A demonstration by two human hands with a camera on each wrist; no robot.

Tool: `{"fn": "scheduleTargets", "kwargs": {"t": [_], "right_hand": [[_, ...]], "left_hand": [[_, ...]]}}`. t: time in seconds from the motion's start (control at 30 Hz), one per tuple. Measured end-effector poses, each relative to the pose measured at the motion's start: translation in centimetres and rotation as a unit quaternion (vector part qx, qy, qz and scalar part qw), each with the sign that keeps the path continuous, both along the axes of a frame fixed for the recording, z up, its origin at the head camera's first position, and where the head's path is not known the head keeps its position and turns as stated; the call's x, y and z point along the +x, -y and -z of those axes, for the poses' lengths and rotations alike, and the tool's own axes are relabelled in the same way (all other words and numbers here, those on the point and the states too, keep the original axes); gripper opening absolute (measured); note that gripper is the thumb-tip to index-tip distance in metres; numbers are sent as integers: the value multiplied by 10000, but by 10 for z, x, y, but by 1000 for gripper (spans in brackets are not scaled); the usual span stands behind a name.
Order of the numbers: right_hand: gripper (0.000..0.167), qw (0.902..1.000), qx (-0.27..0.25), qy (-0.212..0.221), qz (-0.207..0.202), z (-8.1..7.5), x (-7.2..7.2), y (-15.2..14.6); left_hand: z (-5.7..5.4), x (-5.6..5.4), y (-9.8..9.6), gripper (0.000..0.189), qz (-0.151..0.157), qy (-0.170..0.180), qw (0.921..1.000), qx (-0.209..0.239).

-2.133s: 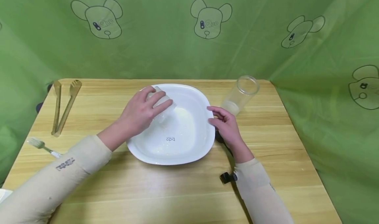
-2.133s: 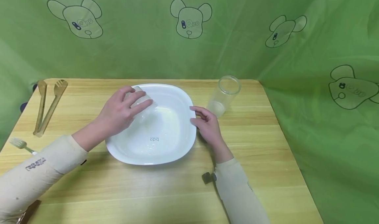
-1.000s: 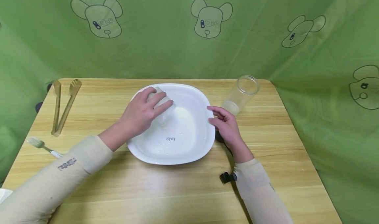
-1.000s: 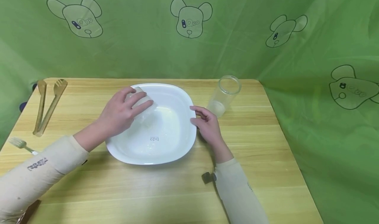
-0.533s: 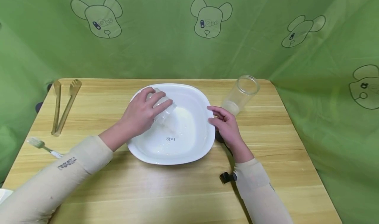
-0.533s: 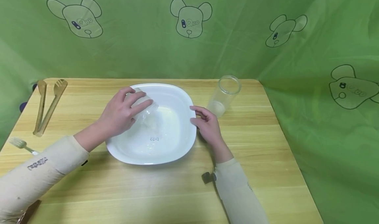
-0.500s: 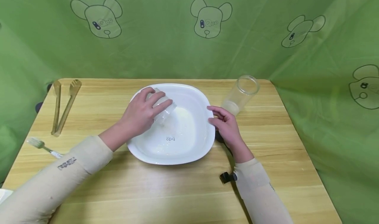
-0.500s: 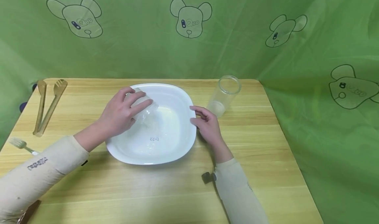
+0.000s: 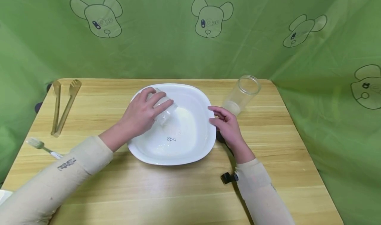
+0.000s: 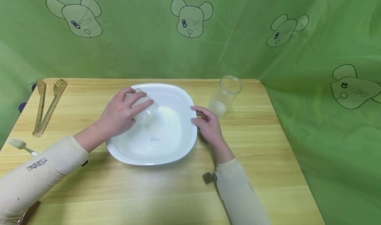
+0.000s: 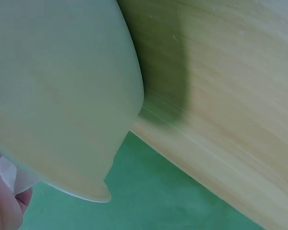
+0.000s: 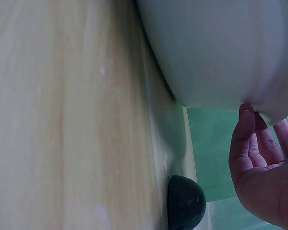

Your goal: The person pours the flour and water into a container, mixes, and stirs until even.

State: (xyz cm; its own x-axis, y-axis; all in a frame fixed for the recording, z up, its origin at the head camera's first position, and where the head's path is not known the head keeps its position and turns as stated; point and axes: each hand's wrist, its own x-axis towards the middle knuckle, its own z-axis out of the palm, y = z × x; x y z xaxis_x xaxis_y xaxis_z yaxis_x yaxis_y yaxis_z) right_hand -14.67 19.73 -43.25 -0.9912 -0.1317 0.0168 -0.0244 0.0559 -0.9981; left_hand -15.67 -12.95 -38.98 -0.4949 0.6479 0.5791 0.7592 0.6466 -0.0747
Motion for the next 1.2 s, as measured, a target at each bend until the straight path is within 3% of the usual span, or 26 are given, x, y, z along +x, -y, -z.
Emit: {"fn": "scheduleTargets", "kwargs": {"t": [0.13, 0.3, 0.6, 0.9, 1.2], "right_hand": [[38, 10000, -11, 9, -11, 0, 0, 0], [38, 10000, -6, 1, -22, 0, 0, 0], [38, 10000, 30, 1, -11, 1, -1, -1], [38, 10000, -33, -34, -4, 0, -1, 0], [38, 10000, -28, -5, -26, 0, 0, 0]], "left_hand": [[0, 0, 1, 63, -11, 172, 9998, 51], [-1, 1, 5, 71, -47, 566, 9974, 436], [-7, 9, 19, 86, -470, 1219, 9836, 1241], [-16, 21, 36, 92, -737, 1146, 9720, 1914], [-20, 29, 59, 87, -987, 1378, 9547, 2447]]}}
